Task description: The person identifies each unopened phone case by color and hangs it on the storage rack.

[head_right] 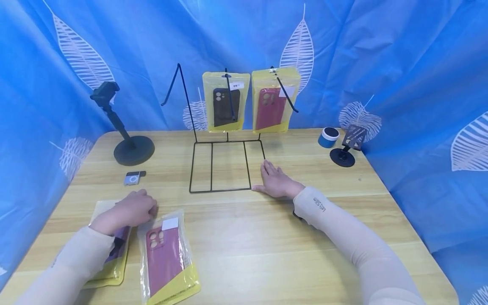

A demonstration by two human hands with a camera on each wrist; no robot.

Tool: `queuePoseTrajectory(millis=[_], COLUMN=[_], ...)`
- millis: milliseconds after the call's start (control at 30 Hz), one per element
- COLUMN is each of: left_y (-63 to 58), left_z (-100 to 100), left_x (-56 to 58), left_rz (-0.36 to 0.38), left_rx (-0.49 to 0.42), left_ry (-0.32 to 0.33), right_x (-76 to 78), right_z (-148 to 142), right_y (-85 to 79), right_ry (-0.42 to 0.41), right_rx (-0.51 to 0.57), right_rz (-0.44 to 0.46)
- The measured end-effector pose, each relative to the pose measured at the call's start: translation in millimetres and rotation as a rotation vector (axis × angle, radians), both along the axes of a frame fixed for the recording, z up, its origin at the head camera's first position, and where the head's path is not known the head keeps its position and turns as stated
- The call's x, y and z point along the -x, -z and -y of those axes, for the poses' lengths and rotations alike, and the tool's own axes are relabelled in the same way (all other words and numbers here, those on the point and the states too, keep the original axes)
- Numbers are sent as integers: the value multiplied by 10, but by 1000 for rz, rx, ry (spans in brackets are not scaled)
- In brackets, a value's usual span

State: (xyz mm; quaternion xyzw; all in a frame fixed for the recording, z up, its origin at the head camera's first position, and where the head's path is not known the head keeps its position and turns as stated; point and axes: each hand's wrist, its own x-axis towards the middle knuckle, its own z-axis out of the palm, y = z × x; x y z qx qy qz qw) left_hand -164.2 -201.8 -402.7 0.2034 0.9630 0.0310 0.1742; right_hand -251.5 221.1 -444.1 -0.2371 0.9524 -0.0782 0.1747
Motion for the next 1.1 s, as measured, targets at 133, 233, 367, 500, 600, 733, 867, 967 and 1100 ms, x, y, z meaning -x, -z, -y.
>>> queuePoseTrajectory(millis=[133,233,367,500,600,733,867,967,1100], left_y=[-21,-61,-73,-32,9,33,-31,-103,-178], left_z=[55,85,80,65,72,69,25,-33,-142], left_x=[-40,-87,-136,-161,-168,-142,-111,-92,-73], left_rz=[42,96,120,113,94,58,-4,-88,-198], left_rx=[-21,-18,2,-14,-36,-103,-246,-373,-508], left_ry=[-5,-34,-53,-59,-64,-73,-108,-104,-94], right_x=[-4,-6,-5,-13,-25,-15,-4,0,-3], right_z=[17,23,28,21,18,23,21,14,10], right_y=[6,10,7,-6,-18,-13,4,11,7], right_ry=[0,-1,4,8,10,7,3,-1,1], right_rx=[3,0,1,3,1,1,4,-4,-5], right_rz=[2,2,-10,-11,1,0,-4,-7,-7])
